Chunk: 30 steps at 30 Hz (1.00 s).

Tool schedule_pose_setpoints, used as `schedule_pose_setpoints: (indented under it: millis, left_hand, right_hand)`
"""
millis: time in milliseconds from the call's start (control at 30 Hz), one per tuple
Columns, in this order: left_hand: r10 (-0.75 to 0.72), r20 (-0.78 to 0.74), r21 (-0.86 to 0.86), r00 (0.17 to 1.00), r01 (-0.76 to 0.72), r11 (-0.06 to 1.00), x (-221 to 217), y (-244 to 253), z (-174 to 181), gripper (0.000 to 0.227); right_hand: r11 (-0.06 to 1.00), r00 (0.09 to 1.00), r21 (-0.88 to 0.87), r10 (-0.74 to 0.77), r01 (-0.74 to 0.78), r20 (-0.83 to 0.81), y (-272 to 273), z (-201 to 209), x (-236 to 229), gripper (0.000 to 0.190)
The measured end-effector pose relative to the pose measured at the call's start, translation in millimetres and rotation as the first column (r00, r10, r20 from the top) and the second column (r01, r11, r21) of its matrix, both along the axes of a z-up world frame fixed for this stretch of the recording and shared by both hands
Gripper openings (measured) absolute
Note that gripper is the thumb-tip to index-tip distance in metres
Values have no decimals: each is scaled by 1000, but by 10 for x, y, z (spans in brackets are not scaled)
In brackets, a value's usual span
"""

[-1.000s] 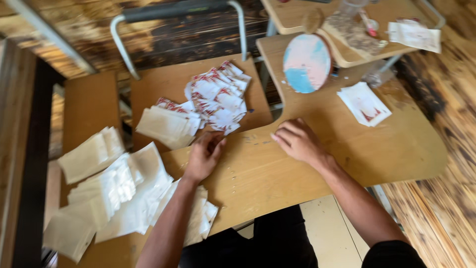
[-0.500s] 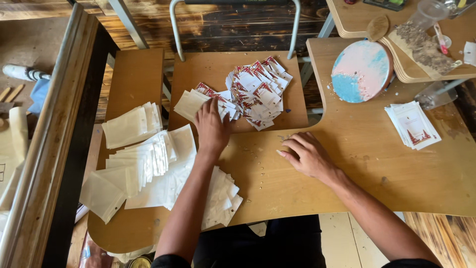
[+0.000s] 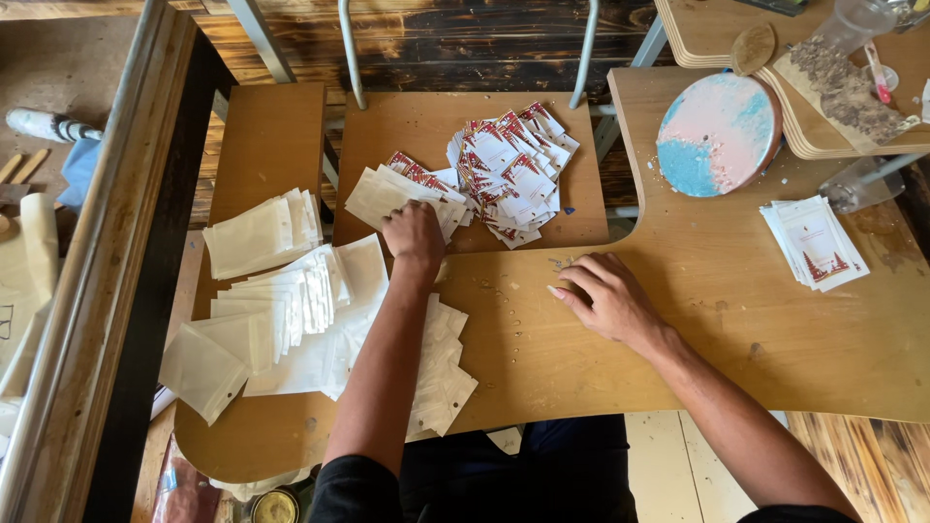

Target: The person repeatedly picks a small printed card and a white fabric pouch from piles on a wooden table, inserts the card into the pouch, and places the assembled pouch into a growing stack. The process continues with multiple units throughout the clip.

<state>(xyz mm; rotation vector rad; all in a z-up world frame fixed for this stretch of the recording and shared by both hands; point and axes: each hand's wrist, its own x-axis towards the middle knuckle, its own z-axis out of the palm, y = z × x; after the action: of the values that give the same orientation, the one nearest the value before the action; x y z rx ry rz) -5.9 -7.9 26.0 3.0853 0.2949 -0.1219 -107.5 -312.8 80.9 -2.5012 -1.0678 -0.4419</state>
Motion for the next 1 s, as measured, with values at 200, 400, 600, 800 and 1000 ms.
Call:
schedule_pose_setpoints:
  millis: [200,400,600,800,1000]
  left_hand:
    - [-27,95,34,995,24,999,43,37,-96,26]
    - [-52,280,-7,959,56,998,-183,112,89,22]
    - [-125,467,-182,876,233,955,-589,92,661,28]
    - [-170,591,-545,789,546,636,-792,-9,821,51]
    - [-187,623,-742,760,649,165,-862,-132,837,65]
  right_hand:
    - [1000,1000,24,3,-2,-21,-10,-10,-10,17]
    - [999,1000,31,-14,13,2,-15,-23,-16,16]
    - [998,998,60,-11,7,61,-14,-70,-22,13]
    - [992,998,122,-39,34,41,53,104,-58,22]
    - [875,937,421,-95,239,-335,283,185,144,44]
